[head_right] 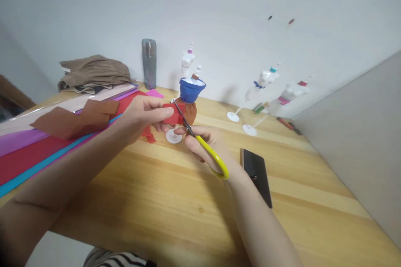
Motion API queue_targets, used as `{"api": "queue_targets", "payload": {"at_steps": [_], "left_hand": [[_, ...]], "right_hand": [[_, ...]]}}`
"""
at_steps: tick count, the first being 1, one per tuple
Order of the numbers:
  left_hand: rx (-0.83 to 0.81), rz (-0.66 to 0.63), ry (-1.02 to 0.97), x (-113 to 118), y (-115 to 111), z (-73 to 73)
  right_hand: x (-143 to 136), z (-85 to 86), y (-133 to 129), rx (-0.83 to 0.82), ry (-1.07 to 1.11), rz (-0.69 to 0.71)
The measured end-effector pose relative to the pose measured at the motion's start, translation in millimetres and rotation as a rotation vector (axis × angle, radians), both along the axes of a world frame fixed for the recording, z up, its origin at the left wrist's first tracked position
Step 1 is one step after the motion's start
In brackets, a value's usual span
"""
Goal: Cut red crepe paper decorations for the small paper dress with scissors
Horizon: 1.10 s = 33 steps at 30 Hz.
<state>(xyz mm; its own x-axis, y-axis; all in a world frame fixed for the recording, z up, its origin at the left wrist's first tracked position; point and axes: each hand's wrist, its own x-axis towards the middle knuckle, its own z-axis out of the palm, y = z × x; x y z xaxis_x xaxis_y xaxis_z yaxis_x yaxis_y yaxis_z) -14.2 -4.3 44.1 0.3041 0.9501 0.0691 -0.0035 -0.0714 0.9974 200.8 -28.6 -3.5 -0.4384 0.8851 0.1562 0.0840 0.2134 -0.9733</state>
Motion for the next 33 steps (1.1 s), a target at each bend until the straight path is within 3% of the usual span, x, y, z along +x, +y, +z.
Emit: {"api": "queue_targets", "payload": {"at_steps": [6, 21, 29, 33], "left_hand": [[-0.003, 0.044, -0.018, 8, 1, -7.2], [-0.098, -0.081, -0.018, 9, -1, -5.1], [-0.058, 0.03, 0.071, 12, -8, 4.3], [-0.025, 0.029, 0.019, 9, -6, 1.4]], "right_hand": [[-1, 1.3, 0, 0.001, -0.009, -0.009], [-1, -2.2, 0, 0.047, 0.04, 0.028], [1, -8.9, 2, 0.027, 0.048, 0.009], [0, -8.5, 2, 0.029, 0.046, 0.007]]}}
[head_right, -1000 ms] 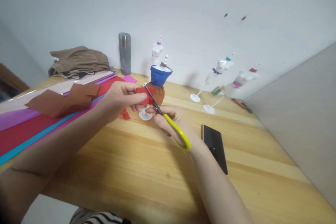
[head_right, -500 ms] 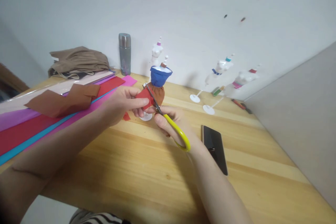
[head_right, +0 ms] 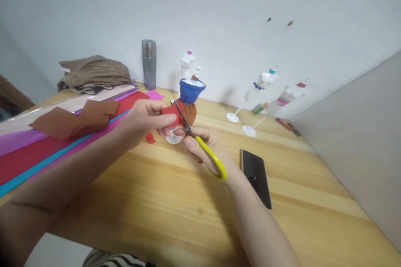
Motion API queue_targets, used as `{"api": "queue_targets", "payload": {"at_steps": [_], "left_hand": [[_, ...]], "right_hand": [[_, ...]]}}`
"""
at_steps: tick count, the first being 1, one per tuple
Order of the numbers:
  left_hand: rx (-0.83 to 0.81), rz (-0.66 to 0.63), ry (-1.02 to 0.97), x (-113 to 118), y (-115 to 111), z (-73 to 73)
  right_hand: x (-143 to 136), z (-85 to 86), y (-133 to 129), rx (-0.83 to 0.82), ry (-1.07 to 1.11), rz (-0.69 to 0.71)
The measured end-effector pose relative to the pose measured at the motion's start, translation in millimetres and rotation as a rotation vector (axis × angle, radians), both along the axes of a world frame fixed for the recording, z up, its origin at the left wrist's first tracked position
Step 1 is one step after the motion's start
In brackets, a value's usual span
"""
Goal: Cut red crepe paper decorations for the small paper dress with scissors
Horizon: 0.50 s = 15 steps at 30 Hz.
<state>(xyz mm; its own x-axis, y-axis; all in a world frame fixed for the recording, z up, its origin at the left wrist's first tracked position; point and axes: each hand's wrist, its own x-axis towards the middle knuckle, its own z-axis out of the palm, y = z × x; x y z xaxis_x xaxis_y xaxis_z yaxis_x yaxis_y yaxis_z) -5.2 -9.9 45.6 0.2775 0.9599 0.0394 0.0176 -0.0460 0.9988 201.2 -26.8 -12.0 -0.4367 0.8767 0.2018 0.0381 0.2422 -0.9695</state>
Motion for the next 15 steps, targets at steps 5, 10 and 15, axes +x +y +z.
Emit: {"api": "queue_targets", "payload": {"at_steps": [5, 10, 15], "left_hand": [[0.071, 0.011, -0.05, -1.7, 3.5, -7.1], [0.001, 0.017, 0.009, 1.2, 1.1, -1.5], [0.028, 0.001, 0.024, 2.0, 0.9, -1.5]], "right_hand": [[-3.0, 4.0, -1.4, -0.006, -0.02, -0.008], [-3.7, 4.7, -2.4, -0.019, -0.008, -0.005], [-4.6, 6.0, -3.4, -0.014, -0.01, -0.003]]}}
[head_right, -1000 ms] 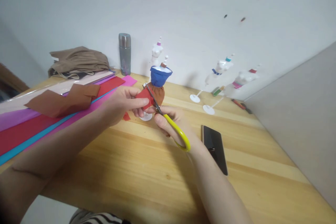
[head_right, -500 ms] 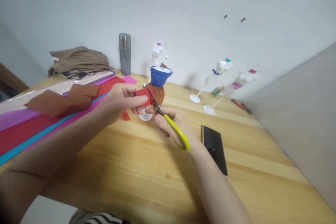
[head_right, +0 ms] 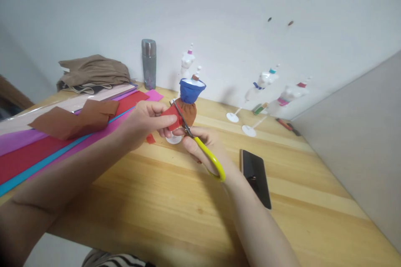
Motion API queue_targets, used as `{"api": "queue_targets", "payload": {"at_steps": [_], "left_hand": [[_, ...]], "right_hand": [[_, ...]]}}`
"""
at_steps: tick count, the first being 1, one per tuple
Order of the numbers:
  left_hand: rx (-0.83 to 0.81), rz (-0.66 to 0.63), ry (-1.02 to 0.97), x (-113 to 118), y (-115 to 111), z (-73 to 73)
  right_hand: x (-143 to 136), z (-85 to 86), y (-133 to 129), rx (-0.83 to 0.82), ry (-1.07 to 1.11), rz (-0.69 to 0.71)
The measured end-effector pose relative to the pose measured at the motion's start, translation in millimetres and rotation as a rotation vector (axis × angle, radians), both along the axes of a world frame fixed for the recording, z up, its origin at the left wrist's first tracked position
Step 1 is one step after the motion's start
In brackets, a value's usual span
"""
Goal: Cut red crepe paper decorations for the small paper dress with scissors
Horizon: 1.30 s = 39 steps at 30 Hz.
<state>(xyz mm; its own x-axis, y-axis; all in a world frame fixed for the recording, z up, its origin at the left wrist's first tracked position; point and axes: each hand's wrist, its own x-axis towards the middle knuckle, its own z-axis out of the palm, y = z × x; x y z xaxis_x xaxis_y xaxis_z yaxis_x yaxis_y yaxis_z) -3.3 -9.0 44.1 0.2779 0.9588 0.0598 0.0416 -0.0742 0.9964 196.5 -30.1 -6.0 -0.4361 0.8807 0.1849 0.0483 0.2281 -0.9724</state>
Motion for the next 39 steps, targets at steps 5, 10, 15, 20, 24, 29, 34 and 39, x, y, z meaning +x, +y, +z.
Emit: {"api": "queue_targets", "payload": {"at_steps": [5, 10, 15, 20, 24, 29, 34, 39], "left_hand": [[-0.023, -0.028, -0.033, 0, 0, -1.4], [-0.054, -0.05, -0.058, 1, -1, -1.8], [-0.048, -0.046, -0.043, 1, 0, -2.1], [-0.025, -0.002, -0.021, -1, 1, -0.7], [-0.014, -0.005, -0.064, -4, 3, -2.3], [0.011, 0.019, -0.096, -3, 4, -6.3], [0.061, 0.093, -0.028, 1, 2, -5.1], [0.039, 0.046, -0.082, 0, 4, -8.4]], "right_hand": [[-1, -0.4, 0, 0.013, 0.013, 0.008], [-1, 1.1, -1, 0.012, -0.012, 0.01], [-1, 1.0, -1, 0.031, 0.004, 0.009], [-1, -0.2, 0, 0.015, 0.0, -0.014], [-2, 4.1, -1, 0.038, -0.012, -0.039], [-5, 7.4, -3, 0.074, -0.035, -0.049], [-5, -2.3, 2, 0.151, -0.019, -0.072], [-3, -1.8, 0, 0.053, -0.031, -0.009]]}}
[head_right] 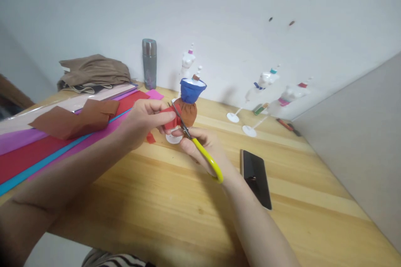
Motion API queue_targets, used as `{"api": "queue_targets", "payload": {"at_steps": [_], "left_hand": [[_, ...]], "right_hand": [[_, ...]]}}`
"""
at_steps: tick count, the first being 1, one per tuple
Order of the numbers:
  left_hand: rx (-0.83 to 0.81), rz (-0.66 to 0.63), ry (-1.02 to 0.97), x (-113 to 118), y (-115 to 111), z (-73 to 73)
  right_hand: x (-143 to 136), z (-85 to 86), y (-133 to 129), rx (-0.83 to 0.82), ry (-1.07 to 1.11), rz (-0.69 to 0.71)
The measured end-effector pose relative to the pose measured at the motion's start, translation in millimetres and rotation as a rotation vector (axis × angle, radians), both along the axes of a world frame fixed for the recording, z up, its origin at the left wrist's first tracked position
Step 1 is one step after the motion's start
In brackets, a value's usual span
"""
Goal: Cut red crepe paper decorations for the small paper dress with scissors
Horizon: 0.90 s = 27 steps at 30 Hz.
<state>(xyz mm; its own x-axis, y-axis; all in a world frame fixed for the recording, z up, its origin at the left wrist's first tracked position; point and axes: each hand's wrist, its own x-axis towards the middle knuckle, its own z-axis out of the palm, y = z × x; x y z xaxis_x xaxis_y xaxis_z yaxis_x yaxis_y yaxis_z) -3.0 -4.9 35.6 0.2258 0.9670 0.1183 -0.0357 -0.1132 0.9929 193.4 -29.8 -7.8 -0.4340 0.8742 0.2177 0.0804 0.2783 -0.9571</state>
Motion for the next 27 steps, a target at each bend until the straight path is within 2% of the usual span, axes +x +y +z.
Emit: {"api": "queue_targets", "payload": {"at_steps": [6, 15, 27], "left_hand": [[-0.017, -0.105, -0.113, -2.1, 5.6, -9.9], [0.063, -0.048, -0.097, -0.3, 3.5, -10.2], [0.058, -0.056, -0.097, -5.4, 5.1, -6.3]], "right_hand": [[0.1, 5.5, -3.4, -0.018, 0.056, 0.036], [0.7, 1.7, -1.7, 0.012, 0.081, 0.06], [1.7, 1.1, -2.3, -0.007, 0.057, 0.042]]}}
